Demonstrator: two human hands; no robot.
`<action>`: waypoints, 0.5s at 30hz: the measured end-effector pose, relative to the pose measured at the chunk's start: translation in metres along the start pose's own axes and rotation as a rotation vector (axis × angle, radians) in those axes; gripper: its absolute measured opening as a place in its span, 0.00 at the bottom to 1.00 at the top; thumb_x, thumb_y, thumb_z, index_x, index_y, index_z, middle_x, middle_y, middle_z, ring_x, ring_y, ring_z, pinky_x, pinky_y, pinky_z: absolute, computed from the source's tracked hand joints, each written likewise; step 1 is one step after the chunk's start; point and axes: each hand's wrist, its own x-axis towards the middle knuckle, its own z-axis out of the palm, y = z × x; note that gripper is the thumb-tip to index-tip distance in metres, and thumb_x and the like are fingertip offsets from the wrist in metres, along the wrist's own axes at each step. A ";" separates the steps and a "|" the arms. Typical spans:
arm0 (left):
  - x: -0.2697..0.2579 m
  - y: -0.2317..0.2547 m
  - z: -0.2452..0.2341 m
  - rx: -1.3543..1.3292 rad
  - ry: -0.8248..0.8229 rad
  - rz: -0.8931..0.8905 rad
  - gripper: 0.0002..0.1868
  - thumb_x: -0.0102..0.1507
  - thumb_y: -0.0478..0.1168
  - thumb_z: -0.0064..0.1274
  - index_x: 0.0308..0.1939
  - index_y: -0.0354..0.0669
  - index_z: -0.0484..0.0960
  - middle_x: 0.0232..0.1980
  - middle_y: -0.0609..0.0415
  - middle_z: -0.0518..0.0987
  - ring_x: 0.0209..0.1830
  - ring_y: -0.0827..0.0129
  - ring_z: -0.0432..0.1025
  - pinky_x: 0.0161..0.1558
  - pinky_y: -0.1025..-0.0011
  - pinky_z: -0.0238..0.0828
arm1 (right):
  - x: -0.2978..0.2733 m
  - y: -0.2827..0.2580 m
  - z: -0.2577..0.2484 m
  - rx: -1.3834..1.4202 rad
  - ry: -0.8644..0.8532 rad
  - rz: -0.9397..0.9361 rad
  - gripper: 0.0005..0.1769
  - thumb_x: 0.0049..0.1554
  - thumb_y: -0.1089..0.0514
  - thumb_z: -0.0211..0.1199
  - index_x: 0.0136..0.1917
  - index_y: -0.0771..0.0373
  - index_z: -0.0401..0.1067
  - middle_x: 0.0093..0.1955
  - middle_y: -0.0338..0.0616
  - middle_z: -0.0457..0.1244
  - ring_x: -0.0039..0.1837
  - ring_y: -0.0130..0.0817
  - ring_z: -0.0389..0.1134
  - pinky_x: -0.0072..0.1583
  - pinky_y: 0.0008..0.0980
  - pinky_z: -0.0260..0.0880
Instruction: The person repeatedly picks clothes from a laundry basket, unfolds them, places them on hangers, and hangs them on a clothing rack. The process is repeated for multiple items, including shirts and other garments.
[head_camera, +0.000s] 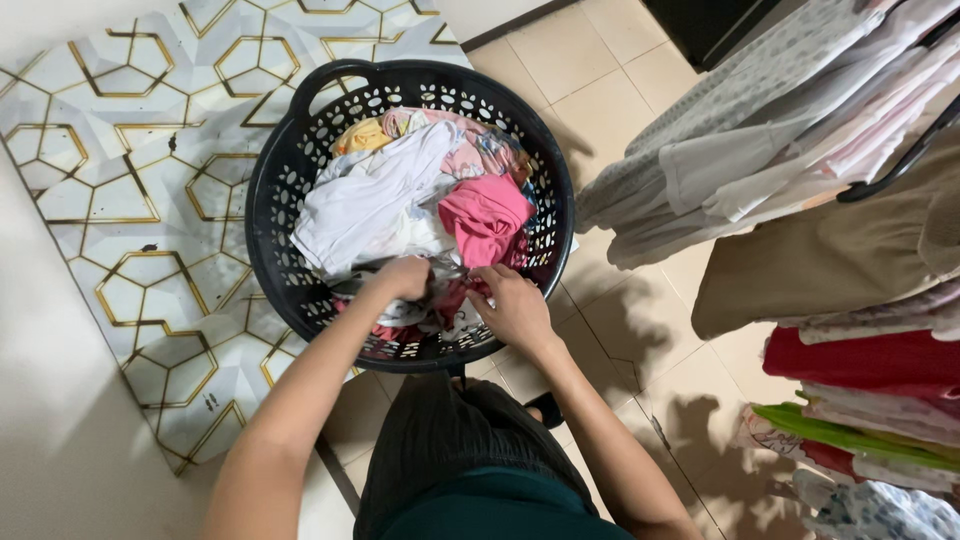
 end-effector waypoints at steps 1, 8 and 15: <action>-0.003 0.002 -0.016 -0.016 -0.043 0.029 0.12 0.56 0.36 0.57 0.42 0.37 0.86 0.47 0.36 0.84 0.48 0.48 0.80 0.50 0.57 0.77 | 0.001 0.000 0.000 0.010 -0.014 0.011 0.16 0.57 0.49 0.63 0.55 0.57 0.75 0.48 0.47 0.68 0.49 0.48 0.72 0.51 0.47 0.70; -0.023 -0.002 -0.126 -0.176 0.716 -0.229 0.42 0.47 0.57 0.74 0.63 0.50 0.80 0.61 0.40 0.76 0.63 0.49 0.69 0.60 0.54 0.65 | 0.003 -0.004 -0.002 -0.010 -0.036 0.021 0.15 0.57 0.49 0.64 0.55 0.57 0.75 0.48 0.47 0.68 0.47 0.49 0.72 0.49 0.47 0.70; -0.005 -0.010 -0.115 -0.131 0.761 -0.411 0.33 0.49 0.43 0.70 0.57 0.36 0.81 0.54 0.37 0.81 0.56 0.48 0.75 0.57 0.56 0.71 | 0.005 -0.006 -0.003 0.102 -0.001 0.049 0.15 0.57 0.52 0.64 0.55 0.60 0.75 0.49 0.48 0.69 0.47 0.47 0.73 0.49 0.45 0.72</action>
